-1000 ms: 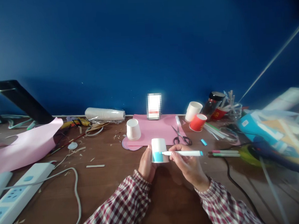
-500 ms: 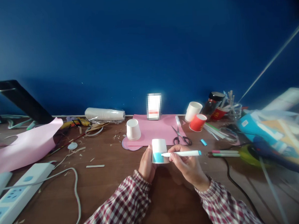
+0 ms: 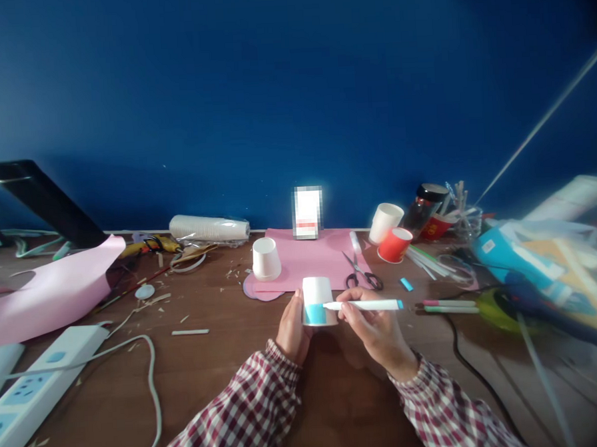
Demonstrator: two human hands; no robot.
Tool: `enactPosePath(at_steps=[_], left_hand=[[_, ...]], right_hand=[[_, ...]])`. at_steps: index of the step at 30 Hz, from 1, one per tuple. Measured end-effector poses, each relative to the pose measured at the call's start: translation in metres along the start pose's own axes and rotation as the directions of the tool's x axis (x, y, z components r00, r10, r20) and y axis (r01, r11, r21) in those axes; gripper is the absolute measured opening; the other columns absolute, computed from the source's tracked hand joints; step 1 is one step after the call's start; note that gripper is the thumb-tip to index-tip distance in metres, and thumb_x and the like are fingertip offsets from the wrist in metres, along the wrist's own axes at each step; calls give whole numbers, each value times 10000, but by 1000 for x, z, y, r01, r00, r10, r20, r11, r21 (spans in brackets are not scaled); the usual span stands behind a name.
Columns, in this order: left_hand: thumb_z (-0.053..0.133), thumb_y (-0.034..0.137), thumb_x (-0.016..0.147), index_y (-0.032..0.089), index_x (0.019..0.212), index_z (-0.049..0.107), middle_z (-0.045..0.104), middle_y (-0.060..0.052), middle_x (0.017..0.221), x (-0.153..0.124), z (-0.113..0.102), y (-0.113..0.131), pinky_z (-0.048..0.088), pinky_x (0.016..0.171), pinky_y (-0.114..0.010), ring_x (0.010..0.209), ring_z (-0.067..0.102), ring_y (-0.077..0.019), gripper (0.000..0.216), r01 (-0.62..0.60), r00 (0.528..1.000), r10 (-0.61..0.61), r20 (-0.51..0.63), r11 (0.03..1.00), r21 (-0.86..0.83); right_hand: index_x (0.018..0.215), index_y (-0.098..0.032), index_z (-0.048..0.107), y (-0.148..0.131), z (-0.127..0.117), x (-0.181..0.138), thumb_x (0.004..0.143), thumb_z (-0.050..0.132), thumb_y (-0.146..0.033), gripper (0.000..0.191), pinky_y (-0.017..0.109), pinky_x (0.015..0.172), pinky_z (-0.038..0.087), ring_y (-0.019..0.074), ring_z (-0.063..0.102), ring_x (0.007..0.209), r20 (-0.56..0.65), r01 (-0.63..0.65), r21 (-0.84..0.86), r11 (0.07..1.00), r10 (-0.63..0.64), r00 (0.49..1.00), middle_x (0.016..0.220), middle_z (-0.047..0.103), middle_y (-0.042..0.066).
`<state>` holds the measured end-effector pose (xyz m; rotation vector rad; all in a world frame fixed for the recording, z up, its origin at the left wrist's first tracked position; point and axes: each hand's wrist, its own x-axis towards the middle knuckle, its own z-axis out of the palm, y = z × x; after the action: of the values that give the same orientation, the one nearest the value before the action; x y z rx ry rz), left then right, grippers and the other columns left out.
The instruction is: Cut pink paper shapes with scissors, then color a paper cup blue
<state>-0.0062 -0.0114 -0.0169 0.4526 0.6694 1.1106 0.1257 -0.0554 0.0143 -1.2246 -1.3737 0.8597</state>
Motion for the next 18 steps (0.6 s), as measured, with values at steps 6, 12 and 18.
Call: enactPosePath(at_steps=[6, 12, 18], left_hand=[[562, 468, 781, 114, 846, 598, 619, -67, 705, 1, 0, 0, 448, 620, -325, 648, 572, -191, 361, -10, 1000, 10, 3, 1000, 2], [552, 460, 791, 119, 829, 585, 598, -55, 688, 1, -1, -1, 440, 613, -315, 629, 553, -175, 345, -10, 1000, 10, 10, 1000, -9], [564, 493, 767, 116, 855, 588, 604, -67, 706, 2, -1, -2, 444, 602, -330, 637, 565, -193, 387, -2, 1000, 2, -2, 1000, -15]], right_hand=[[855, -169, 580, 0, 1, 0, 853, 543, -338, 173, 214, 531, 474, 111, 548, 565, -20, -13, 14, 1000, 13, 1000, 669, 588, 2], [850, -172, 584, 1, 0, 0, 858, 540, -330, 164, 208, 533, 469, 110, 550, 573, 11, -13, 0, 1000, 13, 1000, 674, 594, 3], [858, -180, 579, 3, -2, 2, 850, 547, -351, 174, 212, 523, 473, 115, 558, 560, -60, 7, -12, 1000, -7, 998, 665, 608, 4]])
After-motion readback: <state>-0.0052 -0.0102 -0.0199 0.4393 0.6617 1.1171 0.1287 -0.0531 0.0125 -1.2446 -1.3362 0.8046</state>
